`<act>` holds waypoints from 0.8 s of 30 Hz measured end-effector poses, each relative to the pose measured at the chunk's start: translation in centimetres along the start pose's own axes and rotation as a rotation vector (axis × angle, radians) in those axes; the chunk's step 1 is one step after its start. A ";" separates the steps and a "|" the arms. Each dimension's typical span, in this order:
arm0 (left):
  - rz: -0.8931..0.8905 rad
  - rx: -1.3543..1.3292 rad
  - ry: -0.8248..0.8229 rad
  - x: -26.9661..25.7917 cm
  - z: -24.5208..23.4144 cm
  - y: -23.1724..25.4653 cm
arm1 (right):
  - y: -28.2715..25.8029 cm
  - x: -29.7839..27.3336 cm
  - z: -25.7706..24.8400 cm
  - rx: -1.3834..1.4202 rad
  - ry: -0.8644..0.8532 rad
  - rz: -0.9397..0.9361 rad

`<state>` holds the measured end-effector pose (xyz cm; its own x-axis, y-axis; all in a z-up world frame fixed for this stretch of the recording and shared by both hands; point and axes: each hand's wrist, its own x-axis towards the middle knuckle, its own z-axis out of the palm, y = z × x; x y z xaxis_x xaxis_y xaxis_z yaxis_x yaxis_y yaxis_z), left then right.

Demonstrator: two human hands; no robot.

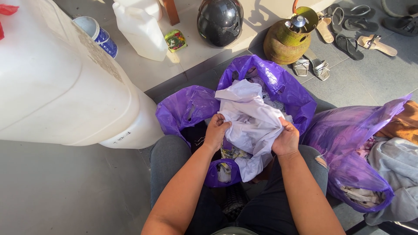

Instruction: Sorting and inspecting various pieces of clothing from one laundry bag to another while sitting on the floor.

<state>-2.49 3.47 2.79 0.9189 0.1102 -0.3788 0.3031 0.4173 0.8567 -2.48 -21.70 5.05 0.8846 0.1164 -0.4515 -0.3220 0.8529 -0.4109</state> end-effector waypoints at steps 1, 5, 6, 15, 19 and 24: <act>-0.003 0.001 -0.002 0.0 0.0 0.5 | -0.6 -0.5 0.8 0.002 0.003 -0.002; 0.094 0.001 0.078 -0.9 0.6 2.3 | -1.3 -2.3 3.4 -0.124 0.064 -0.114; 0.118 0.004 0.080 -1.3 0.9 2.7 | -1.0 -2.8 4.0 -0.206 0.069 -0.096; 0.154 0.051 0.102 -1.7 0.6 2.8 | 1.7 4.3 -7.2 -0.419 0.573 -0.087; 0.157 0.065 0.064 -2.3 1.0 3.2 | 2.5 3.5 -5.4 -0.356 0.628 -0.076; 0.165 0.086 0.028 -3.5 2.0 4.4 | 3.9 1.3 -1.9 -0.606 0.574 -0.115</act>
<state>-3.84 3.11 8.59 0.9509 0.1962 -0.2395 0.1706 0.3132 0.9342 -3.16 -19.18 1.39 0.6670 -0.3714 -0.6459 -0.5105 0.4037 -0.7593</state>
